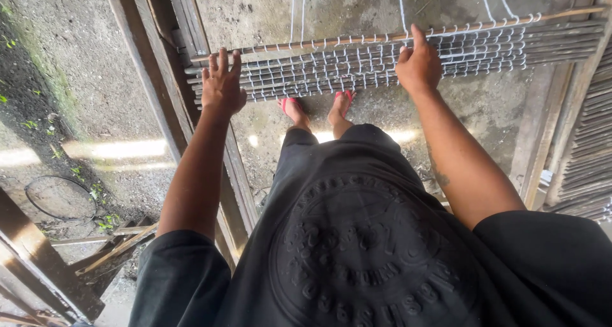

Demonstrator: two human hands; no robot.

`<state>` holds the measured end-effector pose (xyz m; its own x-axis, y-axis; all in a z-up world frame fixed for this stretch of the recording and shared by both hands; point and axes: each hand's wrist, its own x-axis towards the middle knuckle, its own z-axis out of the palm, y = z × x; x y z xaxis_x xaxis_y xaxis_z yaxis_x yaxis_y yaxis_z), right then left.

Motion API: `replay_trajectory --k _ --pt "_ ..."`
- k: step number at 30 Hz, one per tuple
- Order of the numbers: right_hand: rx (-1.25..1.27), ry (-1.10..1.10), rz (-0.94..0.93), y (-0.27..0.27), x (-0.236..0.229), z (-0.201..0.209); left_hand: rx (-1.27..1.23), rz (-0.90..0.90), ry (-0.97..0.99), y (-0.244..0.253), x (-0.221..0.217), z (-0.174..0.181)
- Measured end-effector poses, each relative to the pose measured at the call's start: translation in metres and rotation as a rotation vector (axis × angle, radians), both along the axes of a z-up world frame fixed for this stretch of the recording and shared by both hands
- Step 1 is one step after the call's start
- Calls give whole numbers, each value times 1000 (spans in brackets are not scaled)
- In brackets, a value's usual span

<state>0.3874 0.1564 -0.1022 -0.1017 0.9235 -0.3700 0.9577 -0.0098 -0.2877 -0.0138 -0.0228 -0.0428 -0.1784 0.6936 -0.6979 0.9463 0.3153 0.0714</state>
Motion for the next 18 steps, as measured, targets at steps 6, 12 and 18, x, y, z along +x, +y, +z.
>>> replay_trajectory --k 6,12,18 --pt "-124 107 199 3 7 13 -39 31 -17 3 4 5" --pt "-51 21 19 12 29 -2 -71 27 -19 5 2 3" --pt "-105 63 99 16 27 15 -56 51 -37 7 1 2"
